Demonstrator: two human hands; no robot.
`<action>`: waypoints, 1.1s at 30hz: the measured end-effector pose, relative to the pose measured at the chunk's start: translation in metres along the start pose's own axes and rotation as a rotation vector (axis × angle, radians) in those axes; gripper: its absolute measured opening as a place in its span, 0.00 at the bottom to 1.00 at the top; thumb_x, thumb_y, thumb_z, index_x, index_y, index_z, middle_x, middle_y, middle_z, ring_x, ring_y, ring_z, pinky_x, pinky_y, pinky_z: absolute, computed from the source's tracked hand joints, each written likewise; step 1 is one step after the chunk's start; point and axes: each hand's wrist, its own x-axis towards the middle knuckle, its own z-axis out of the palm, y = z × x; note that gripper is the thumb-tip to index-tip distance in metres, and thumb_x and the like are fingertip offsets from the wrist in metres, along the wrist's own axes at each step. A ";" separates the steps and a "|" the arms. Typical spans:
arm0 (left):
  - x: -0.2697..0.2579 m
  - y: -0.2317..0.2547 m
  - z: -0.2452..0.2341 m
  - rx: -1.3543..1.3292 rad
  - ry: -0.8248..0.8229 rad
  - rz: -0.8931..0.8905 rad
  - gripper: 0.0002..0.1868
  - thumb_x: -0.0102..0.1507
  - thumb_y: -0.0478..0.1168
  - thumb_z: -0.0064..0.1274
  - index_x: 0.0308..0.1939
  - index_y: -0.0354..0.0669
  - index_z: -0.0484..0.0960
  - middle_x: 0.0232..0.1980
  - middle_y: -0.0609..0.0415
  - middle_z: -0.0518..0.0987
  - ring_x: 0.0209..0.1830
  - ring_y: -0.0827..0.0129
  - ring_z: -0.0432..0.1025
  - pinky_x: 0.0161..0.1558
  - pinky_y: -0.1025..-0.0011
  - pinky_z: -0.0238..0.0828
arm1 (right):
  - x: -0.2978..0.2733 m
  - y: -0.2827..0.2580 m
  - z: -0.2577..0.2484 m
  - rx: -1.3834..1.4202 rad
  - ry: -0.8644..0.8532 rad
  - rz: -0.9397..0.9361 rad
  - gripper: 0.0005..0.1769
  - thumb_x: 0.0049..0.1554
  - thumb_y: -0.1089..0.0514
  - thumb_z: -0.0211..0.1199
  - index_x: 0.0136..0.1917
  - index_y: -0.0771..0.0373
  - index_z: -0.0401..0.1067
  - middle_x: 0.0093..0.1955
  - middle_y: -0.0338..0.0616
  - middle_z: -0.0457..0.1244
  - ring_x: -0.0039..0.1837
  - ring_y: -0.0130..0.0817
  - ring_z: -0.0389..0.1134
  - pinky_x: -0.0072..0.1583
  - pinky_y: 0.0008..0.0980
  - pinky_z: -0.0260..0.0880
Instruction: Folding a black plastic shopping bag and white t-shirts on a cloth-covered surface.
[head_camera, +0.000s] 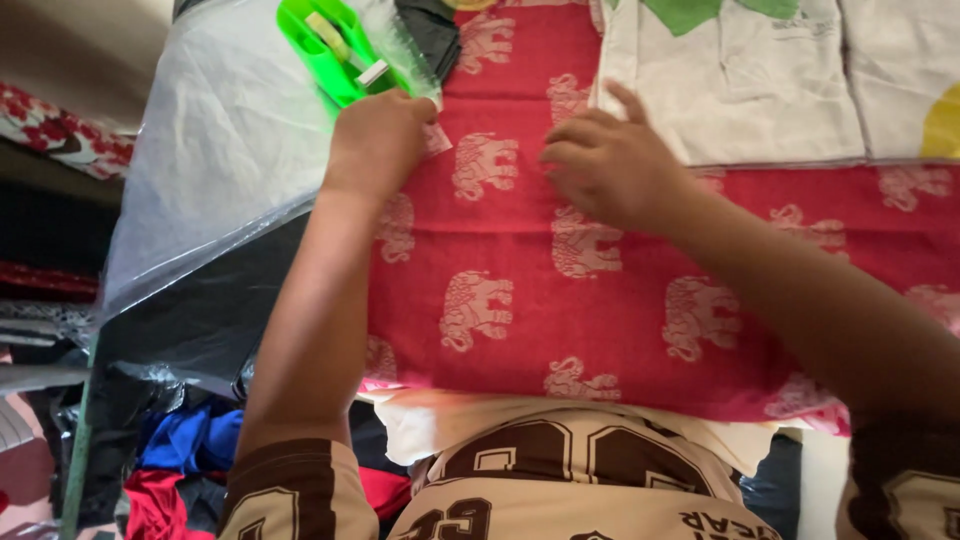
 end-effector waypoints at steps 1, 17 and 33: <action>-0.006 0.002 -0.005 0.000 0.000 -0.008 0.10 0.63 0.39 0.51 0.41 0.52 0.88 0.40 0.50 0.84 0.33 0.48 0.79 0.34 0.53 0.74 | 0.013 -0.006 0.007 0.002 -0.002 -0.008 0.11 0.67 0.52 0.60 0.60 0.53 0.77 0.63 0.42 0.70 0.65 0.40 0.69 0.80 0.62 0.34; -0.004 0.008 0.022 0.080 0.126 -0.229 0.05 0.63 0.35 0.49 0.43 0.45 0.73 0.32 0.46 0.83 0.26 0.49 0.79 0.27 0.55 0.75 | 0.126 -0.022 0.059 0.377 0.188 0.141 0.42 0.48 0.62 0.74 0.72 0.66 0.58 0.66 0.55 0.62 0.60 0.53 0.68 0.59 0.46 0.70; -0.019 -0.007 0.030 -0.427 0.198 -0.531 0.55 0.45 0.53 0.81 0.58 0.37 0.54 0.57 0.37 0.67 0.51 0.40 0.72 0.53 0.52 0.72 | 0.157 -0.018 0.078 0.344 0.446 -0.015 0.04 0.57 0.60 0.69 0.43 0.60 0.75 0.45 0.43 0.66 0.49 0.43 0.66 0.53 0.39 0.67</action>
